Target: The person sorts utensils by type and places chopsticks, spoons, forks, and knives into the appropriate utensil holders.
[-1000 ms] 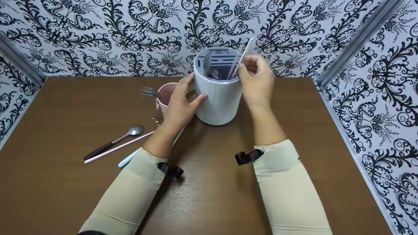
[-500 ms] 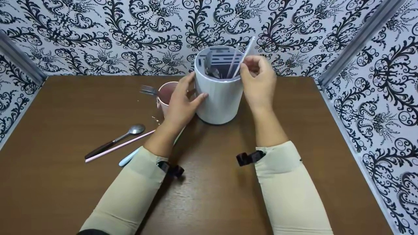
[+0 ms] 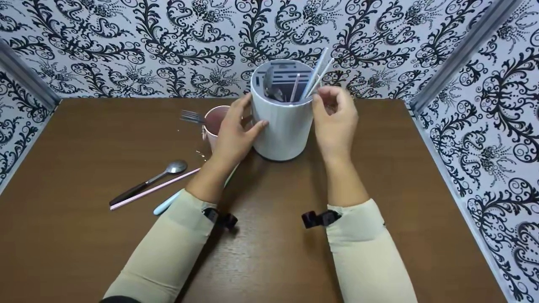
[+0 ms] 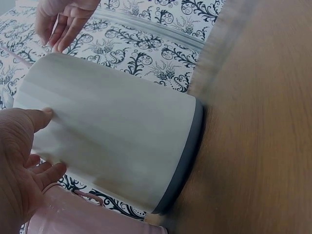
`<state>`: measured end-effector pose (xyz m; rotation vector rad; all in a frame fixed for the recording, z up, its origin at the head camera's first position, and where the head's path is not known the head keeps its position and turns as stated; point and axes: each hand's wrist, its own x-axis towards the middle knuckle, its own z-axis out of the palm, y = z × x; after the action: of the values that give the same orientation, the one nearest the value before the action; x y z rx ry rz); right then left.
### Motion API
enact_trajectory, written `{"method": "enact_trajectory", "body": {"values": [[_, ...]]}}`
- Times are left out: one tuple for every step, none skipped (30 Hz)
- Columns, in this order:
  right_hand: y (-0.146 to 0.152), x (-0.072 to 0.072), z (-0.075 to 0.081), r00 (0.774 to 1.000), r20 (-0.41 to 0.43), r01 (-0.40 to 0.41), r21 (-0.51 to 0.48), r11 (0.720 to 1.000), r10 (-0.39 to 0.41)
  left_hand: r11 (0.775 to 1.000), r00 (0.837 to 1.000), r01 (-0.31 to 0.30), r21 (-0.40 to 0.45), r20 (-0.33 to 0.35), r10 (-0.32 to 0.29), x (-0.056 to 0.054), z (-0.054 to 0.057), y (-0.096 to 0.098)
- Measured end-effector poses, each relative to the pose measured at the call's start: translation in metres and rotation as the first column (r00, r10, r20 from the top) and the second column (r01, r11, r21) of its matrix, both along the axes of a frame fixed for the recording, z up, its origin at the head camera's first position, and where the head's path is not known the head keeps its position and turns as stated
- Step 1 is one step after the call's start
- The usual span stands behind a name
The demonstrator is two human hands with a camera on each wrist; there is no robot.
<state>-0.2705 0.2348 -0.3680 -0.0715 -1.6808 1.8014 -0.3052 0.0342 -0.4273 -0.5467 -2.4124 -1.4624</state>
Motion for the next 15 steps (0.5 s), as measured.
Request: {"method": "enact_trajectory", "body": {"values": [[-0.001,0.002,-0.003,1.000,-0.011,-0.003,-0.017,1.000,0.003,1.000,1.000,0.001,0.000,0.003,-0.001,0.000,0.000,0.000],[-0.002,0.004,-0.006,1.000,-0.020,-0.007,-0.030,1.000,0.007,1.000,1.000,0.002,-0.002,0.005,-0.002,0.000,0.000,0.000],[-0.004,0.006,-0.008,1.000,-0.025,-0.009,-0.042,0.999,0.008,1.000,1.000,0.002,-0.003,0.009,-0.002,0.000,0.001,0.000],[-0.005,0.008,-0.011,0.999,-0.031,-0.013,-0.055,0.998,0.011,1.000,1.000,0.003,-0.004,0.012,-0.003,0.000,0.001,0.000],[-0.007,0.010,-0.014,0.999,-0.034,-0.015,-0.065,0.998,0.013,1.000,1.000,0.003,-0.004,0.015,-0.003,0.000,0.001,0.000],[-0.009,0.013,-0.017,0.999,-0.038,-0.020,-0.075,0.997,0.018,1.000,1.000,0.003,-0.004,0.017,-0.003,0.000,0.001,0.000],[-0.011,0.015,-0.020,0.999,-0.038,-0.024,-0.083,0.996,0.021,1.000,1.000,0.003,-0.004,0.019,-0.002,0.000,0.001,0.000],[-0.013,0.018,-0.024,0.999,-0.033,-0.027,-0.090,0.996,0.024,1.000,1.000,0.002,-0.005,0.019,-0.002,0.000,0.001,0.000],[-0.015,0.020,-0.027,0.999,-0.027,-0.027,-0.094,0.995,0.025,1.000,1.000,0.002,-0.005,0.017,-0.002,0.000,0.001,0.000],[-0.017,0.022,-0.031,0.999,-0.021,-0.028,-0.096,0.995,0.027,1.000,1.000,0.003,-0.003,0.015,-0.003,0.000,0.001,0.000],[-0.019,0.024,-0.035,1.000,-0.013,-0.029,-0.097,0.995,0.028,1.000,1.000,0.003,-0.002,0.011,-0.003,0.000,0.000,0.000],[-0.021,0.026,-0.039,1.000,-0.005,-0.029,-0.096,0.995,0.029,1.000,1.000,0.005,-0.001,0.008,-0.005,0.000,0.000,0.000],[-0.023,0.028,-0.043,1.000,0.001,-0.028,-0.093,0.995,0.029,1.000,1.000,0.005,0.001,0.007,-0.005,0.001,0.000,0.000],[-0.024,0.029,-0.048,1.000,0.006,-0.026,-0.090,0.996,0.027,1.000,1.000,0.006,0.003,0.005,-0.006,0.001,0.000,0.000],[-0.026,0.030,-0.052,1.000,0.011,-0.025,-0.092,0.995,0.026,1.000,1.000,0.007,0.004,0.004,-0.007,0.001,0.000,0.000]]}}
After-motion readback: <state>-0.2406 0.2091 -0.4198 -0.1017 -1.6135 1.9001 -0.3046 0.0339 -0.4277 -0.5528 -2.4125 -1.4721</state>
